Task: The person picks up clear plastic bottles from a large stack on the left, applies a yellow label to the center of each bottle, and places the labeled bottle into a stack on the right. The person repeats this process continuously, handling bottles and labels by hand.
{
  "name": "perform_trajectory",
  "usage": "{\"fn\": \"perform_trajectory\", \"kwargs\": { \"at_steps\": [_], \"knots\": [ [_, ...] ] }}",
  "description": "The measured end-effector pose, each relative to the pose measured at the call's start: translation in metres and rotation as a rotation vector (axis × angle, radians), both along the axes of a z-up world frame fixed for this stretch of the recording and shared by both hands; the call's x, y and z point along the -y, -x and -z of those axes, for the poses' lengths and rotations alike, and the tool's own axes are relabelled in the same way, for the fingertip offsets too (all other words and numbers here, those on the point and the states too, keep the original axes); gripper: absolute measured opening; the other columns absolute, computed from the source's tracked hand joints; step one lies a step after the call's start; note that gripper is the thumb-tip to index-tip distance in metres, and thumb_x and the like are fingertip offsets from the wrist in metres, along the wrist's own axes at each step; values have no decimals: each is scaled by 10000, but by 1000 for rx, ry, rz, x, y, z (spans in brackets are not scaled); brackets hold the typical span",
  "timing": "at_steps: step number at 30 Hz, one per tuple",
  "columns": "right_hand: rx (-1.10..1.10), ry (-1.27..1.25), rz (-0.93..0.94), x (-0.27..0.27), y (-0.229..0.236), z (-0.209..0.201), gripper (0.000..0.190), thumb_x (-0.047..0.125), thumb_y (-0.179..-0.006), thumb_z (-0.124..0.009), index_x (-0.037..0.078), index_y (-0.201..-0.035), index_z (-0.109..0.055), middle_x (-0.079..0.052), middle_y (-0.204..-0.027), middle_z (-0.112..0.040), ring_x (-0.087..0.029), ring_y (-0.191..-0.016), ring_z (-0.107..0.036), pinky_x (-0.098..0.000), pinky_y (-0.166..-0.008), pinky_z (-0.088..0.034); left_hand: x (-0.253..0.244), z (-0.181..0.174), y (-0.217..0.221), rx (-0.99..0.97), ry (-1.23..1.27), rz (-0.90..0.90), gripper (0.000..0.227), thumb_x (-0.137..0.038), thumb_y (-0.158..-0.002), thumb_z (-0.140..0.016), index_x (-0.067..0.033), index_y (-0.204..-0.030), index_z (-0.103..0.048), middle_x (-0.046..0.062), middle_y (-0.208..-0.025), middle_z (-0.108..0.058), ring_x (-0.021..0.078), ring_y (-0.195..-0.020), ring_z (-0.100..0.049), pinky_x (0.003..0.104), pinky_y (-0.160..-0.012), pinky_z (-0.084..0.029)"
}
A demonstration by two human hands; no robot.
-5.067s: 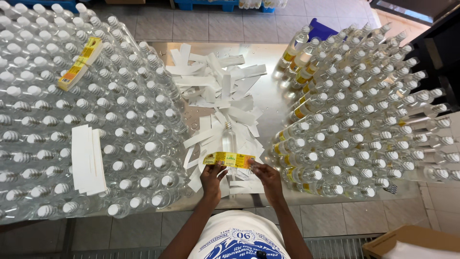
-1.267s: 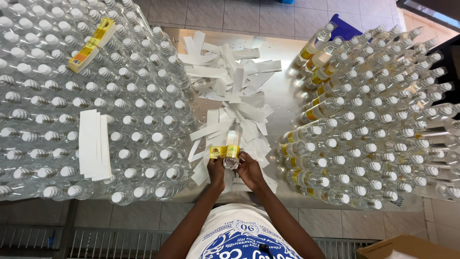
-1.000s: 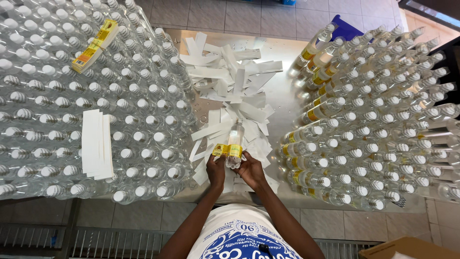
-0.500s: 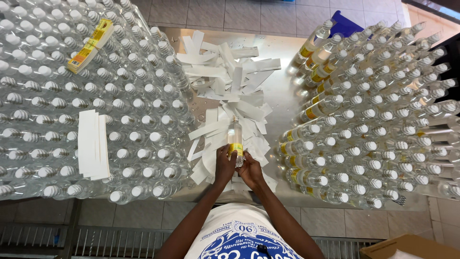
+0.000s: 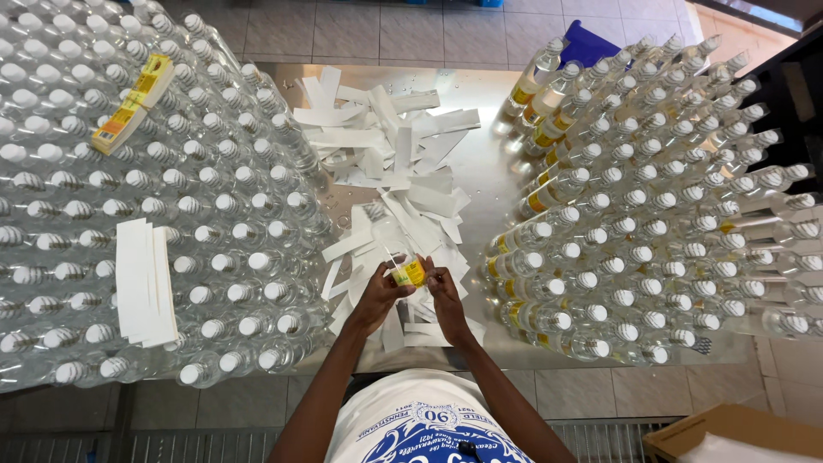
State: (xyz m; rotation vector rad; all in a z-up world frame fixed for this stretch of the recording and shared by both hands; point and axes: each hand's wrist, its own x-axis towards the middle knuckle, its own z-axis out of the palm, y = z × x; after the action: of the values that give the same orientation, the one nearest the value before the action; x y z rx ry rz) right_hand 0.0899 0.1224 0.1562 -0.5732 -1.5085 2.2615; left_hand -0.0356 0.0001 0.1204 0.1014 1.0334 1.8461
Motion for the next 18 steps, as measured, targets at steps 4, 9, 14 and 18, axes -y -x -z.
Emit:
{"fn": "perform_trajectory", "kwargs": {
  "at_steps": [4, 9, 14, 18],
  "knots": [
    [-117, -7, 95, 0, -8, -48, 45, 134, -1157, -484, 141, -1113, -494, -207, -1681, -544, -276, -1663, -313, -461, -1329, -202, -26, 14, -11, -128, 7, -30, 867, 30, -774, -960, -95, -1521, -540, 49, -1250, -708, 137, -1163, -682, 333, -1021, -572],
    [-117, -145, 223, -33, -72, -13, 173, 167, -1033, -709, 51, -1119, -612, -268, -1416, -698, -227, -1227, -616, -395, -1060, -450, -64, 24, -7, -424, 294, 52, 912, -63, -690, -1049, 31, -1486, -615, 169, -1328, -746, 244, -1271, -680, 444, -1150, -505],
    [13, -105, 336, -29, -138, -49, 127, 42, -976, -766, 10, -1039, -660, -216, -1037, -753, -293, -976, -730, -429, -950, -581, -148, 56, -16, -626, 278, 81, 860, -165, -712, -1009, -64, -1460, -599, 136, -1358, -744, 269, -1293, -689, 441, -1127, -506],
    [162, -76, 399, -23, -166, -58, 101, 34, -944, -786, 17, -1014, -715, -182, -961, -813, -270, -826, -770, -378, -779, -660, -217, 89, -18, -921, 304, 68, 961, -159, -651, -923, -108, -1515, -505, 151, -1434, -694, 363, -1318, -654, 466, -1058, -522]
  ]
}}
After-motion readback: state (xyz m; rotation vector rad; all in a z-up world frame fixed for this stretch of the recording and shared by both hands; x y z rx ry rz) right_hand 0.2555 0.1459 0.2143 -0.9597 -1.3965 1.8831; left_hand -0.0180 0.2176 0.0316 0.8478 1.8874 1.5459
